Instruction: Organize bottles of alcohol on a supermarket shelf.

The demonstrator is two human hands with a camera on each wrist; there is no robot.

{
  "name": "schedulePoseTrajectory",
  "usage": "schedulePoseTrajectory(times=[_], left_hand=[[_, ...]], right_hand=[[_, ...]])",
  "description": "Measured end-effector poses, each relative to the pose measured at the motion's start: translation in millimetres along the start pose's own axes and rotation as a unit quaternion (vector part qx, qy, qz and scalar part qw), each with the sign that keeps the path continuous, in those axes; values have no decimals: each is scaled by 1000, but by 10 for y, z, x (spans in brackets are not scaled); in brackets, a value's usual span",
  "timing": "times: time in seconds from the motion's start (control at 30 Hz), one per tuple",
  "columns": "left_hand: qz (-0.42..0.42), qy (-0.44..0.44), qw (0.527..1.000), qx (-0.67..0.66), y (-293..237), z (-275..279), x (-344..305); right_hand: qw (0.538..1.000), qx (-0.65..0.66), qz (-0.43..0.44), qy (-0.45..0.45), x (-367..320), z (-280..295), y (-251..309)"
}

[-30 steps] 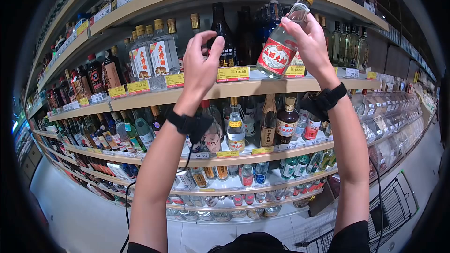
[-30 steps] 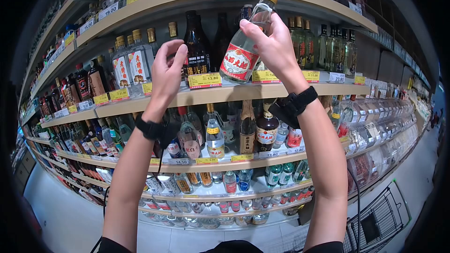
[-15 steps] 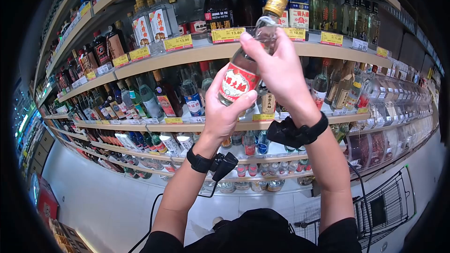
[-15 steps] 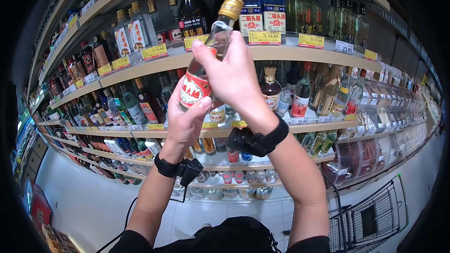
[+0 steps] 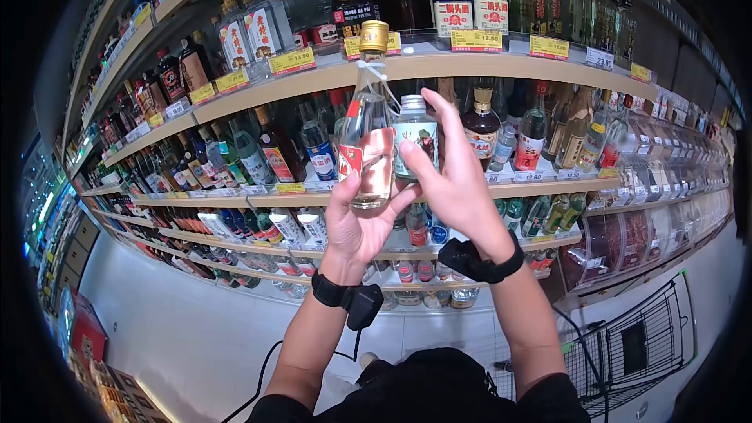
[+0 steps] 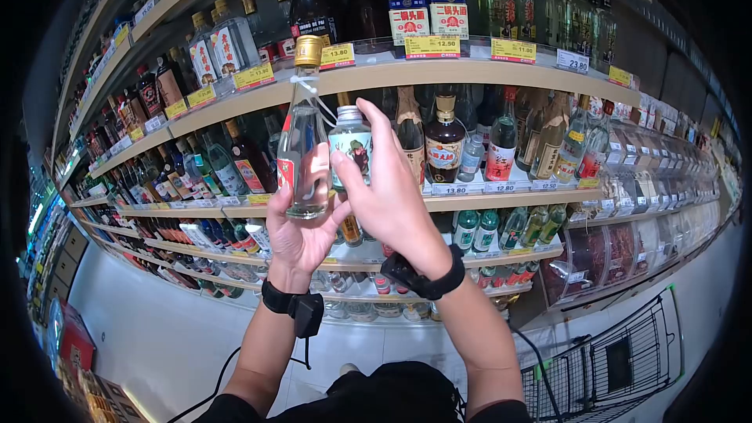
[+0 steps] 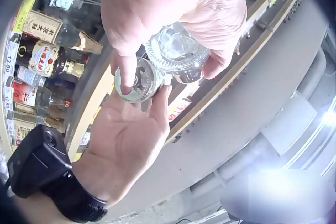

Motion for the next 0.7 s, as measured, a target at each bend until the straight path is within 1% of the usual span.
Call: schedulePoseTrajectory(times=[0.03,0.1,0.13,0.23,0.27,0.4,0.5,0.53,0.63,0.67,0.7], left_hand=[[9,-2,1000,-2,43,56,-39],[26,-10,1000,-4,110,153,-154],[34,-7,999,2,121,178,-213],[42,0,999,-1,132,216,-372],[51,-22,998,-5,149,305,-440],[34,-38,999,7,114,373,-665],[29,-30,999,19,33,633,-834],[45,-18,999,9,-24,677,-894],[45,-5,998,46,-244,716,-1079],[67,-7,997,44,-334,745,-1158],[62,-3,996,63,-425,782,-1209]], right_hand=[[999,-42,14,3,-83,-17,26],[999,13,-32,-22,-253,-85,-23],[997,20,-74,-32,-353,-110,-84],[973,158,-166,-8,-582,-238,-135],[978,158,-133,-34,-643,-285,-129],[982,144,-101,-66,-840,-449,7],[987,104,-87,-82,-938,-624,146],[989,98,-78,-81,-957,-697,186],[979,154,-98,-86,-986,-957,364],[972,191,-99,-94,-1003,-1054,390],[969,206,-94,-98,-1014,-1148,395]])
Point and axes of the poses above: each hand's wrist, its own x-axis towards the middle knuckle, its own z-axis out of the back of the hand, y = z × x, the point moved 4 cm from there along x, towards the middle knuckle, and after that the axes turned 11 degrees about z, right-handed, at the moved point
